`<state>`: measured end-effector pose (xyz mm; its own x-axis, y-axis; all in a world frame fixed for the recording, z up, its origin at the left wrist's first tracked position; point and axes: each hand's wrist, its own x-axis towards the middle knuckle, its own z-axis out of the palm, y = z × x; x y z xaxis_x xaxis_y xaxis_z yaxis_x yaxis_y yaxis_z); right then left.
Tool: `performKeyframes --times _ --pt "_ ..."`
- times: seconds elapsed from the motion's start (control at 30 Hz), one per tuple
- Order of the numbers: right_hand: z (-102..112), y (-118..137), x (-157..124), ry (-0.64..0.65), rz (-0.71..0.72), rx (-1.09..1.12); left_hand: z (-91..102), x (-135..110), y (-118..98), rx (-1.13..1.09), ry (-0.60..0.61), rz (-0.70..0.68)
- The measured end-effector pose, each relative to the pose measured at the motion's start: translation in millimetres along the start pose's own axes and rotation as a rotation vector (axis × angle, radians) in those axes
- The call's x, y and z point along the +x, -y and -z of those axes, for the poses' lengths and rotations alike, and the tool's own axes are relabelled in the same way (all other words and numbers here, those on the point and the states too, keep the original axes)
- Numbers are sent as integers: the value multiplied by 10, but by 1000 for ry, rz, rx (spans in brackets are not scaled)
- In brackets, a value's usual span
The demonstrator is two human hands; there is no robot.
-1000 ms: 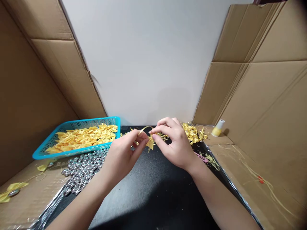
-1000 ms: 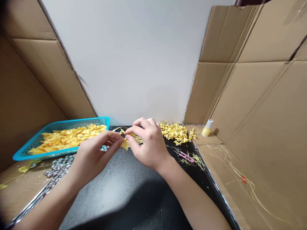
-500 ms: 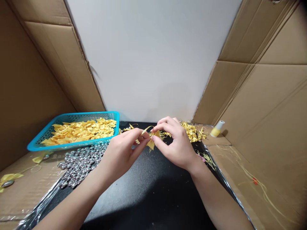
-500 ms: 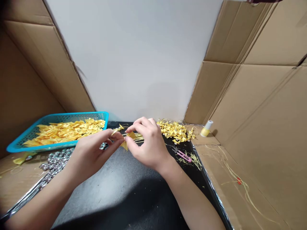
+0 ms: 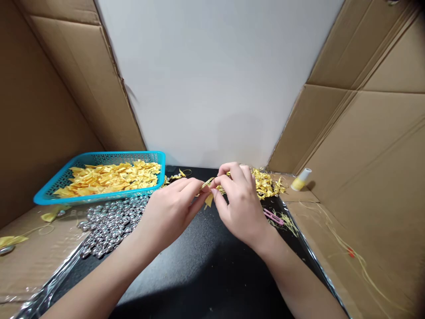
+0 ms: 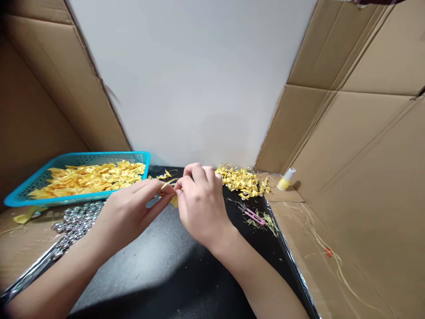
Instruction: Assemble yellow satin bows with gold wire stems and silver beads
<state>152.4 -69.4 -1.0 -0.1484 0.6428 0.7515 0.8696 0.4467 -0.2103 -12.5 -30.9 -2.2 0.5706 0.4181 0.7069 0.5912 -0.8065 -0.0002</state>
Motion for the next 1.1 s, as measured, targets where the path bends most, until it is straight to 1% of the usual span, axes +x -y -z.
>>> performKeyframes --times 0.1,0.2,0.27,0.4,0.43,0.5,0.57,0.63,0.8,0.93,1.1 --pt "-81 60 -19 -106 -75 50 4 0 -19 -18 -58 33" --pt "-130 105 -38 -227 -80 50 13 14 -48 -112 -106 94" --pt "-140 112 -47 -275 -51 31 14 28 -65 -268 -102 176" --pt "-129 83 -50 -295 1 -9 3 46 -89 -658 -61 379" --pt "-122 75 -46 -302 8 -11 0 45 -94 -714 -64 415" --pt "-98 64 -33 -319 11 8 2 38 -101 -744 -97 453" --pt "-58 63 -16 -338 1 41 11 27 -108 -693 -143 436" --pt "-5 71 -1 -340 -11 59 24 17 -117 -613 -176 379" --pt "96 106 0 -285 -11 30 27 6 -144 -401 -234 215" --pt "101 117 -16 -256 9 -22 16 -1 -157 -274 -260 142" --pt "83 112 -20 -233 20 -73 20 -4 -162 -215 -263 98"
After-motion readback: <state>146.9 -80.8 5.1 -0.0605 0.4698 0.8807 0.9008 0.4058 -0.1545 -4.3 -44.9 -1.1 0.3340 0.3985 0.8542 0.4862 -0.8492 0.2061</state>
